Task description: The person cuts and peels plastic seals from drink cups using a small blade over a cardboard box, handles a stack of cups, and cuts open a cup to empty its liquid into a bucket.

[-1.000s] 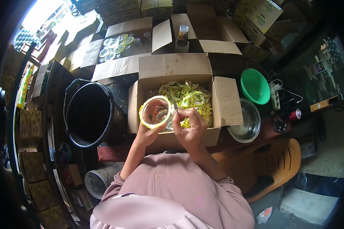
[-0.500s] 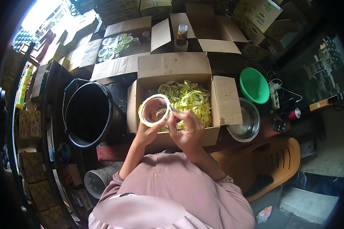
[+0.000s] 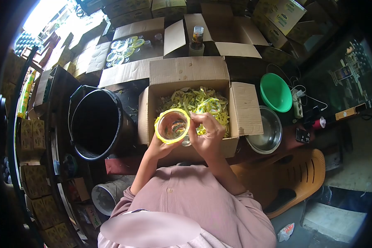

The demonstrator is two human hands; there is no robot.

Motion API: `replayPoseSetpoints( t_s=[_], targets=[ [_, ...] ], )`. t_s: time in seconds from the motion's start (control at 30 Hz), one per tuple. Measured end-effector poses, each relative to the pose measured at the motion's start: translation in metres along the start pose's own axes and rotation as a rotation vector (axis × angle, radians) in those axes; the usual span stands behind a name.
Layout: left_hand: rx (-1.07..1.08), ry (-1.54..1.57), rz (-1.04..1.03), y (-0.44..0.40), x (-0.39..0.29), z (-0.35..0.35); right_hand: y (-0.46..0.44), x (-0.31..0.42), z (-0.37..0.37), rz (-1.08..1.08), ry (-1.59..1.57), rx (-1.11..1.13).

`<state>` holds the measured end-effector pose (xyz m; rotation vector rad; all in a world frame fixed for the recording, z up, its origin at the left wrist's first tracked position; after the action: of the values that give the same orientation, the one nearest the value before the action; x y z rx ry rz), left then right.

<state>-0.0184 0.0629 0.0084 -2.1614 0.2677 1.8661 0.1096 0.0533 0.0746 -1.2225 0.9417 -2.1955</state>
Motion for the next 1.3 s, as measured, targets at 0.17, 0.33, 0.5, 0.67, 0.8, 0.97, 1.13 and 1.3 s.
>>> replayPoseSetpoints(
  t_s=[0.17, 0.33, 0.5, 0.67, 0.8, 0.97, 1.13, 1.3],
  targets=[
    [-0.037, 0.064, -0.03, -0.003, -0.001, 0.003, 0.018, 0.0, 0.006, 0.006, 0.01, -0.108],
    [-0.004, 0.02, -0.024, 0.0, 0.003, 0.004, 0.021, 0.009, 0.003, 0.116, 0.032, -0.077],
    [0.003, -0.056, -0.01, 0.002, -0.001, -0.003, 0.011, 0.009, 0.005, 0.138, 0.07, -0.078],
    [0.001, 0.015, -0.018, 0.0, -0.003, 0.001, 0.019, 0.004, 0.009, 0.078, 0.004, -0.119],
    [-0.043, 0.124, 0.002, 0.001, 0.002, 0.004, 0.024, 0.009, 0.008, 0.116, 0.012, -0.101],
    [0.014, -0.107, -0.044, 0.002, -0.001, -0.001, 0.016, 0.012, 0.008, 0.15, 0.06, -0.101],
    [-0.002, -0.03, -0.054, 0.0, -0.005, -0.001, 0.021, 0.008, 0.01, 0.101, 0.018, -0.137],
    [-0.015, 0.031, -0.004, -0.001, -0.004, 0.003, 0.025, 0.012, 0.009, 0.124, 0.017, -0.138]
  ],
)
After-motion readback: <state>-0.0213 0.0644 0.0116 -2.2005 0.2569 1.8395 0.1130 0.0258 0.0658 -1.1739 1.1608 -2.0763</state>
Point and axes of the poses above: each hand's wrist, its own y-axis away from the middle knuckle, its own z-axis out of the back of the hand, x = y × z, the point moved 7 cm from there along -y, towards the middle knuckle, and after that the axes turned 13 degrees about z, right-handed, at the moved point
